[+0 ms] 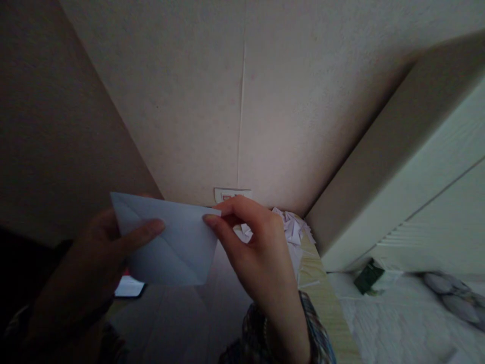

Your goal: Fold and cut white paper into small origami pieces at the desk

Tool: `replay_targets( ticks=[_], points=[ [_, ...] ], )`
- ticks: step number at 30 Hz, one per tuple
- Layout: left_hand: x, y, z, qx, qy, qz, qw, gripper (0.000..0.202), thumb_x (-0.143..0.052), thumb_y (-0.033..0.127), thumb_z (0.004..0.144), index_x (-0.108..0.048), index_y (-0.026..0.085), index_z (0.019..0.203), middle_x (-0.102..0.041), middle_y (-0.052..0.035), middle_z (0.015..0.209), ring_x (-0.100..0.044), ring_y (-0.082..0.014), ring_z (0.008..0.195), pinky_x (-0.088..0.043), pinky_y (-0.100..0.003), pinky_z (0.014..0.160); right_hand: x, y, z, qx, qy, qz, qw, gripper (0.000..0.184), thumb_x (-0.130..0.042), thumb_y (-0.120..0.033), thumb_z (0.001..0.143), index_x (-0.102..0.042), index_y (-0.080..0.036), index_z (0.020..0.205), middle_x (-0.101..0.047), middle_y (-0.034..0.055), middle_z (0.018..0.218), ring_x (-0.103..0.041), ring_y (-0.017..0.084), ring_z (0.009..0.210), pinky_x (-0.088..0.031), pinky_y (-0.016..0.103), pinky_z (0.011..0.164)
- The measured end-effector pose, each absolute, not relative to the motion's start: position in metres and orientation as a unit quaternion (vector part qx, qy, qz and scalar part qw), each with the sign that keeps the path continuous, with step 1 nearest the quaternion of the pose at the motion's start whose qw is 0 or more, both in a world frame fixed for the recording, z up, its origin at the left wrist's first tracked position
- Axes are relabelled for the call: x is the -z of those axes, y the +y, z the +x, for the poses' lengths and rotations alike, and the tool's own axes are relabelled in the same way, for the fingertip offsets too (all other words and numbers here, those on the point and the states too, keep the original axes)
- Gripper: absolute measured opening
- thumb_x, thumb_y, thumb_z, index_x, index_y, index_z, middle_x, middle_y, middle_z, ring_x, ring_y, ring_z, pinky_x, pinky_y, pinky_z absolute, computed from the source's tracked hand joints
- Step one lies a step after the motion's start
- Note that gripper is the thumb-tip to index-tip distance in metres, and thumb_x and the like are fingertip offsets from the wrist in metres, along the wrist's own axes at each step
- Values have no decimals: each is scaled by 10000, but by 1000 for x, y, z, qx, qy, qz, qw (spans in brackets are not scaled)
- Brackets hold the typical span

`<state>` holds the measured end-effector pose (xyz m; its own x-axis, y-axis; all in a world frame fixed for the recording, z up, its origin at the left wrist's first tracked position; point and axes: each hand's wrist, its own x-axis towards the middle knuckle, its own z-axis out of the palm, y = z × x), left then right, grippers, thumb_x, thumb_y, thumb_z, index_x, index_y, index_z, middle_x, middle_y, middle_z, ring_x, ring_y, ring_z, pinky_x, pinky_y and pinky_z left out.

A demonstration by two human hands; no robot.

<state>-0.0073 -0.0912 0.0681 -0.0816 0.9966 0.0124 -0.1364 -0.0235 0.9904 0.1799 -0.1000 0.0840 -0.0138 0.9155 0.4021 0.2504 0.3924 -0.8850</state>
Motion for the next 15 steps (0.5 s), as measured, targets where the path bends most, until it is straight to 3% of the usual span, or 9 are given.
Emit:
replay_targets(
  ticks=[2, 6, 15],
  points=[
    [-69, -93, -7, -551, 480, 454, 510, 142, -855, 251, 590, -723, 202, 610, -721, 40, 545, -597, -101, 417, -485, -155, 382, -85, -100, 180, -306, -643, -452, 537, 158, -674, -224, 794, -644, -205, 640, -647, -14, 646, -600, 141, 639, -453, 261, 600],
    [-69, -90, -8, -574, 441, 465, 510, 87, -840, 228, 627, -780, 237, 688, -792, 11, 680, -681, -109, 554, -527, -138, 487, -84, -102, 184, -287, -632, -463, 551, 161, -685, -234, 790, -649, -207, 636, -654, -12, 623, -613, 150, 627, -458, 264, 583],
    [-68, -89, -5, -593, 430, 495, 468, 59, -803, 246, 702, -778, 244, 755, -783, 23, 717, -656, -105, 599, -510, -137, 514, -81, -103, 187, -297, -625, -460, 556, 150, -695, -233, 809, -657, -213, 665, -665, -26, 650, -621, 140, 645, -450, 255, 596]
  ],
)
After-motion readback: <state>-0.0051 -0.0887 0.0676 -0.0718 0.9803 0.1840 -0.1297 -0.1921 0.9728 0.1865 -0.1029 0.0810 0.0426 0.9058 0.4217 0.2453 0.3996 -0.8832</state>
